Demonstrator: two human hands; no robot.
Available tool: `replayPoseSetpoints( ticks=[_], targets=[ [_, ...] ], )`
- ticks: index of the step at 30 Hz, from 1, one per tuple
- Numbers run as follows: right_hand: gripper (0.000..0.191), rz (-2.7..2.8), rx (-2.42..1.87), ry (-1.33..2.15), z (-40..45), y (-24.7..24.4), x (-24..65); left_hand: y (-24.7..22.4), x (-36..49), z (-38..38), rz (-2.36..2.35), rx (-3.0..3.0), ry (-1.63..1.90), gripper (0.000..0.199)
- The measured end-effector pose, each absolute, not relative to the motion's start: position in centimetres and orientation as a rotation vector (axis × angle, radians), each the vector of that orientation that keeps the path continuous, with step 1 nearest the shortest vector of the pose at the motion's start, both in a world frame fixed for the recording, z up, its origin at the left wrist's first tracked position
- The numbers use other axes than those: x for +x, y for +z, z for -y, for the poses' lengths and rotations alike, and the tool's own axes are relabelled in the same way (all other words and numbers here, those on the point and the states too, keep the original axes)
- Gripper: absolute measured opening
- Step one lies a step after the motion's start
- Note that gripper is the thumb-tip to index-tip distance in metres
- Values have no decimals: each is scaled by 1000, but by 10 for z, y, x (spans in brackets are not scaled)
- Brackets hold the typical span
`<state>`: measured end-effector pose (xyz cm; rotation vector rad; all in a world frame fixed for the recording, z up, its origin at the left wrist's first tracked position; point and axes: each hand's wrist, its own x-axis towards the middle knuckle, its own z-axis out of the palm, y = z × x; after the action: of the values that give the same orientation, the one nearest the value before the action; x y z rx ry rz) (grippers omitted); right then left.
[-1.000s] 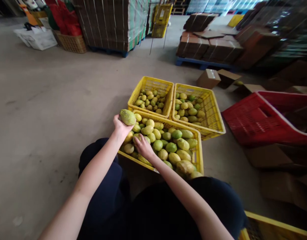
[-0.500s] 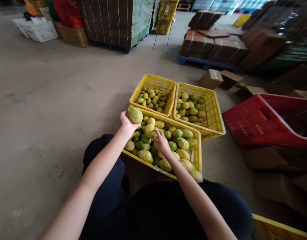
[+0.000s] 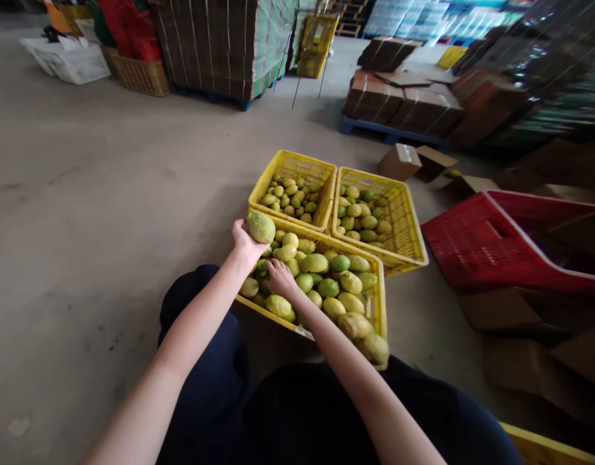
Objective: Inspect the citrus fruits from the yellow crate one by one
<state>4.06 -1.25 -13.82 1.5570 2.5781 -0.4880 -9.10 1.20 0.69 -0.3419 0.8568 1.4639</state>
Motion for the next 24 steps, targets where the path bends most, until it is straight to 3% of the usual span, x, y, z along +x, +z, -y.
replayPoseSetpoints(
  ticks=[4, 12, 14, 17, 21, 24],
  targets=[
    [65, -2438, 1640, -539, -3, -155, 7, 8, -99, -12, -866, -303, 1477, 28],
    [47, -2513, 1914, -792, -4, -137, 21, 4, -98, -20, -844, -324, 1466, 29],
    [41, -2533, 2023, -1173, -5, -120, 37, 4, -95, -20, -822, -338, 1458, 31],
    [47, -2384, 2097, -2022, -5, -84, 69, 4, -86, -16, -751, -348, 1465, 36],
    [45, -2169, 2122, -2497, 8, -35, 117, 4, -67, -6, -569, -333, 1473, 42],
    [53, -1832, 2212, -2832, 24, -14, 140, 4, -49, 2, -511, -263, 1415, 40]
  ],
)
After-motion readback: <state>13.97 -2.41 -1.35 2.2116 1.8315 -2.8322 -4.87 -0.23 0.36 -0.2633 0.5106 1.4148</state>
